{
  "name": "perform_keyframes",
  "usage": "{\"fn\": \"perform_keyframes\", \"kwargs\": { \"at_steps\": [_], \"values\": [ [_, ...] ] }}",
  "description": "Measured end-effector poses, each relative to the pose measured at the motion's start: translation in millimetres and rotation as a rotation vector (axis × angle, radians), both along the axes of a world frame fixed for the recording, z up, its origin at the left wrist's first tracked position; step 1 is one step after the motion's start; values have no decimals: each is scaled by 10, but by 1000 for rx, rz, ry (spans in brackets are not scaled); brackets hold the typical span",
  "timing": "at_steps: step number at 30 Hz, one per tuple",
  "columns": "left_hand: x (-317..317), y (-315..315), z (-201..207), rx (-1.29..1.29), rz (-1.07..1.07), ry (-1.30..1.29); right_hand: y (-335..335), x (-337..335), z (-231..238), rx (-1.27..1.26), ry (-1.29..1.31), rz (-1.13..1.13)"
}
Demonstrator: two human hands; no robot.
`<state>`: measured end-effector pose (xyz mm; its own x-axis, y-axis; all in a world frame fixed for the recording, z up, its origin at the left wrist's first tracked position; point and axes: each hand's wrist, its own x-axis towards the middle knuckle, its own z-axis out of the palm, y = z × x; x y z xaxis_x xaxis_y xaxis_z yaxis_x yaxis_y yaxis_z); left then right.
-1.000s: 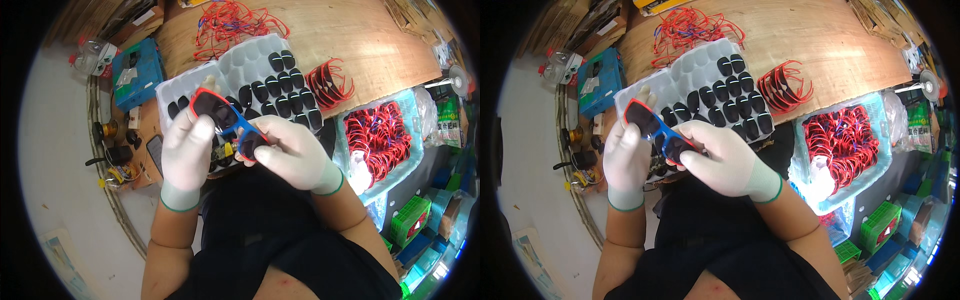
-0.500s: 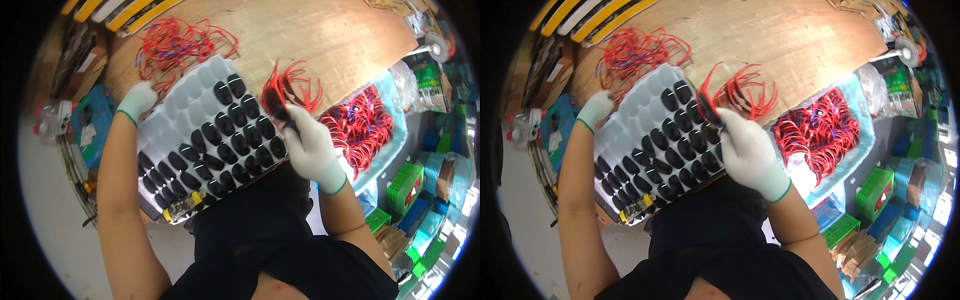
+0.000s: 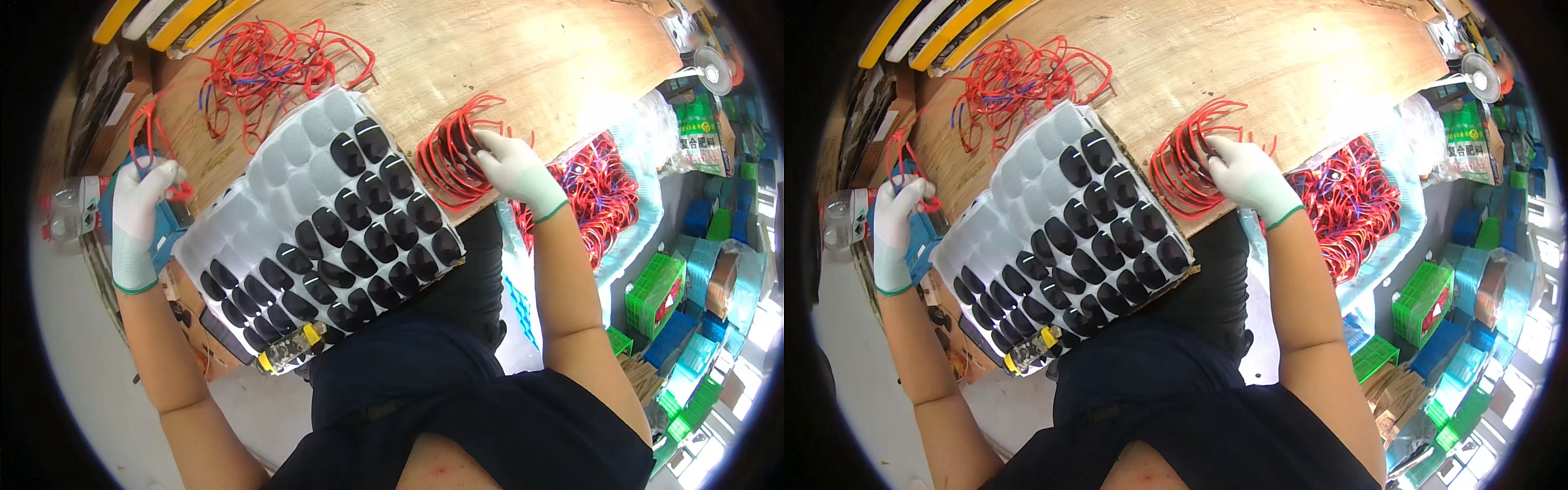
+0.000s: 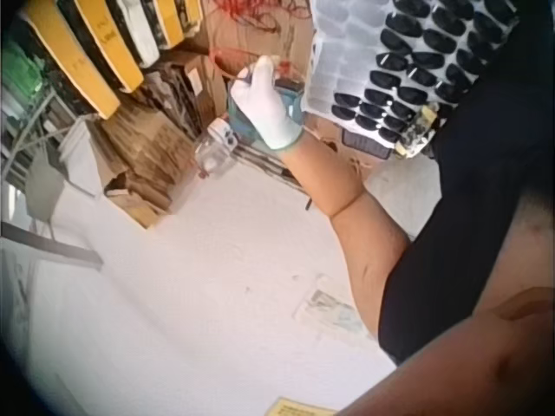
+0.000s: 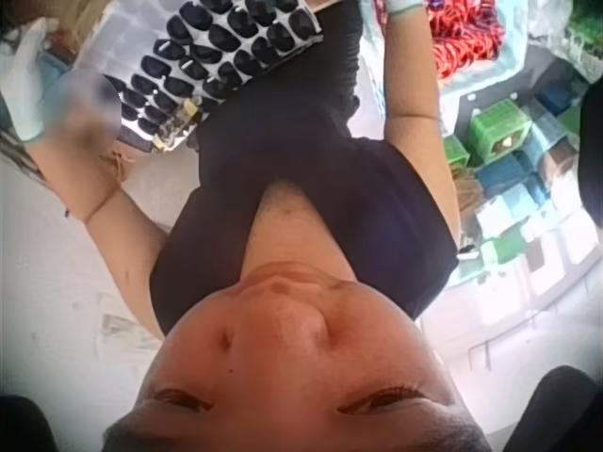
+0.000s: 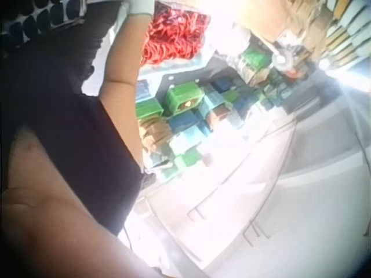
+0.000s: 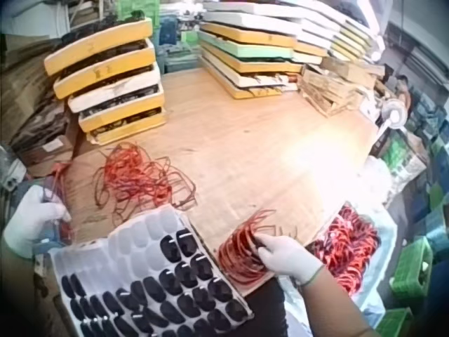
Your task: The person repeatedly picks black oval components from a foam tray and attaches red and blue wires to them, then places the wired components into a blue bin. The process is repeated continuously throughout the clip.
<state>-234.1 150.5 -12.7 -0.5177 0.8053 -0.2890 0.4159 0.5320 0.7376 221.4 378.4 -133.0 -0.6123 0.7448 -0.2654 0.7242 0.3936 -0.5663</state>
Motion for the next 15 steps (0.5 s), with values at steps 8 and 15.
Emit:
{"fn": "perform_keyframes", "kwargs": {
  "at_steps": [8, 15],
  "values": [
    [817, -182, 278, 82, -182, 234, -438, -533, 596, 248, 289, -28],
    [1443, -901, 553, 260, -110, -403, -542, -1317, 455, -27, 177, -116]
  ]
}}
